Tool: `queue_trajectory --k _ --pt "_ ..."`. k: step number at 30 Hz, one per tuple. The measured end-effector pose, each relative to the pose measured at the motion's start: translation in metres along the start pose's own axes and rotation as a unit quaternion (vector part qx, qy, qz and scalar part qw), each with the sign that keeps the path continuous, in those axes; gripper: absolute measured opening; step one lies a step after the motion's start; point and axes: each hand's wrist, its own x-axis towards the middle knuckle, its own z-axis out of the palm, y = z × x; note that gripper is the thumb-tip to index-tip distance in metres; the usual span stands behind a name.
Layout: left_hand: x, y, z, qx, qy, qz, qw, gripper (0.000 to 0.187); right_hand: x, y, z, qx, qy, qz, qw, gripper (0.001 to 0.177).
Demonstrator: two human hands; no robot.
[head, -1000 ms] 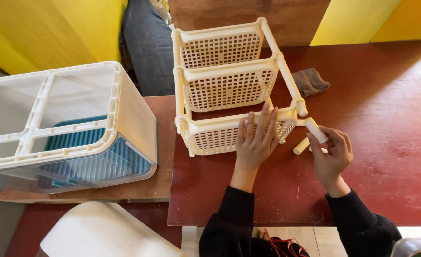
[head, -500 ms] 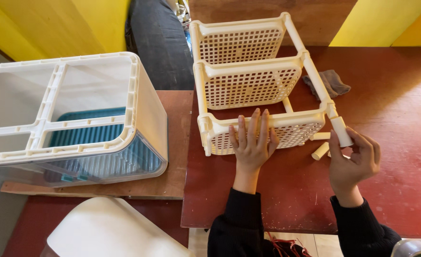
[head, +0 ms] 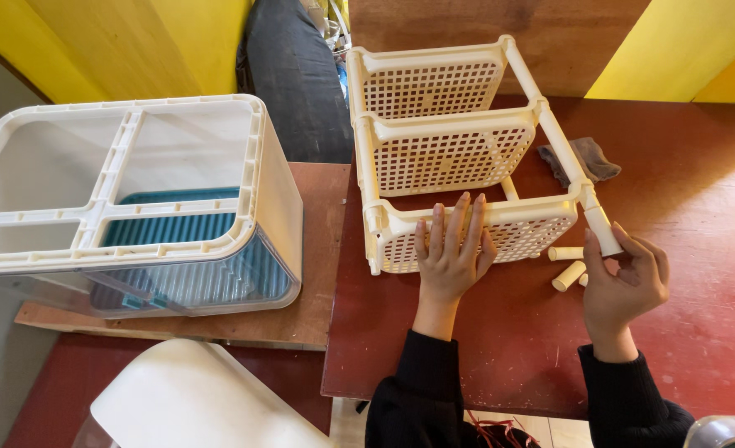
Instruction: The person wipes a white plastic basket with a cloth, then assembles a three-tier white plastic shelving unit by inserting rods into the basket frames. The person also handles a blue plastic tray and wipes it with the cloth.
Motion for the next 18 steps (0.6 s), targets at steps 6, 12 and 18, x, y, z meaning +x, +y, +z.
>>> queue_trajectory --k 6,12,18 --pt "0.001 0.003 -0.006 -0.029 -0.021 -0.012 0.999 0.049 0.004 0.000 0.004 0.017 -0.001 -0.025 1.000 0.023" --pt "0.007 0.006 -0.011 -0.113 -0.043 -0.041 0.992 0.055 0.020 -0.026 0.006 -0.046 -0.014 0.006 0.999 0.022" --pt "0.017 0.008 -0.018 -0.150 -0.058 -0.074 0.984 0.054 0.046 -0.053 0.001 0.169 -0.046 0.241 0.955 0.021"
